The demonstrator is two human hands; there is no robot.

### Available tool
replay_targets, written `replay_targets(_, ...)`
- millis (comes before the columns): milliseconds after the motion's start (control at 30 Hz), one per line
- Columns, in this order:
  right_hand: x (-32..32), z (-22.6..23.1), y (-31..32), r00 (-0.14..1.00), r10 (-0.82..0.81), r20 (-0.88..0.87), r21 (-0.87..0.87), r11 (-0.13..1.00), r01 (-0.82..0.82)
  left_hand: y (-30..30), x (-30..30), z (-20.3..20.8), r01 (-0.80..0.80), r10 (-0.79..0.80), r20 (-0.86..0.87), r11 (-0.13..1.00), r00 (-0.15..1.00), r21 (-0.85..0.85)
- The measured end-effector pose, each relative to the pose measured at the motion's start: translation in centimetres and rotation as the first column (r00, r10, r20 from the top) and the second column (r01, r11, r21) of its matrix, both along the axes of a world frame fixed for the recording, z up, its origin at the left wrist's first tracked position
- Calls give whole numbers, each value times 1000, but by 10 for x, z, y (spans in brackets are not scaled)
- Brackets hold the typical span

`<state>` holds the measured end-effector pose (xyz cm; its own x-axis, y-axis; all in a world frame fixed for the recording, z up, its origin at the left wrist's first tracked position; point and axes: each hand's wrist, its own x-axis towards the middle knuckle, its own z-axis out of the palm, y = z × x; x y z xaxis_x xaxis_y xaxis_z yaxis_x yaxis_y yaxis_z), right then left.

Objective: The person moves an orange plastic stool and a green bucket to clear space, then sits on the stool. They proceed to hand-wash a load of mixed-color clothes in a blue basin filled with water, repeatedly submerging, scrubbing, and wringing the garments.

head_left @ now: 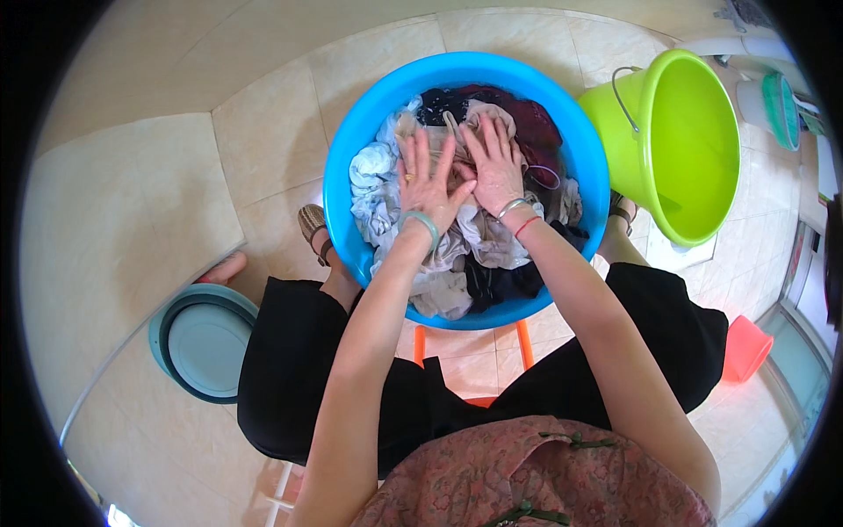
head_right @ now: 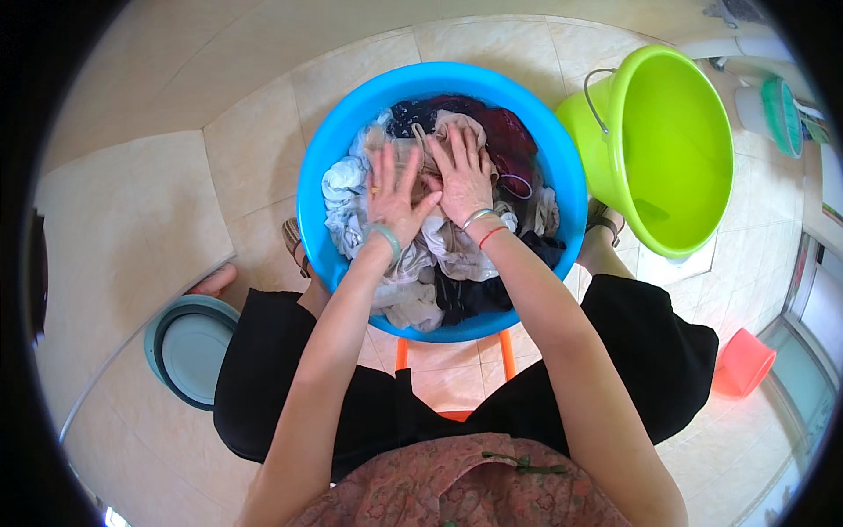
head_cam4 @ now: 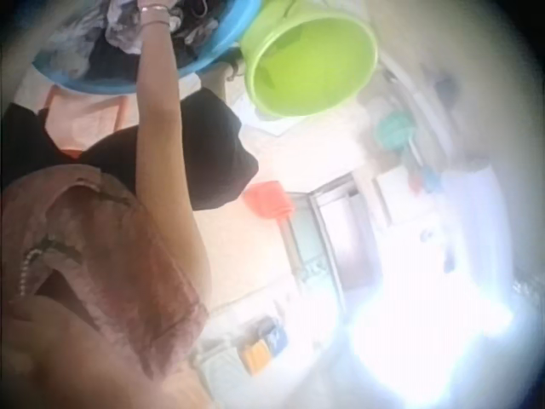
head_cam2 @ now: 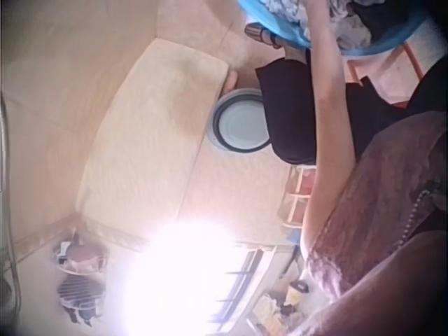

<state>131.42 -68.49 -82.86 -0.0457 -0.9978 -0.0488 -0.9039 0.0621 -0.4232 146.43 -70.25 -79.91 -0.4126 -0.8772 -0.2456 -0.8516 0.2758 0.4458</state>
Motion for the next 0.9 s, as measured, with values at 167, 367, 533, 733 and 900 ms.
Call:
replay_targets(167, 0, -26, -7, 995, 90, -46, 109, 991, -84, -12, 1, -49, 173, -175, 210, 985, 962, 27)
replay_targets(367, -6, -58, -21, 986, 86, -143, 112, 991, -70, -29, -6, -70, 117, -151, 146, 969, 978, 220)
replay_targets(533, -9, -85, -26, 971, 125, -203, 212, 974, -81, -40, -1, -91, 168, -201, 117, 956, 973, 243)
replay_targets(733, -6, -88, -35, 991, 36, -132, -3, 999, -37, -50, 1, -95, 184, -173, -88, 973, 981, 136)
replay_targets(900, -15, -38, -37, 926, -111, 360, -55, 989, 140, -36, 2, -69, -143, 285, -375, 921, 882, 363)
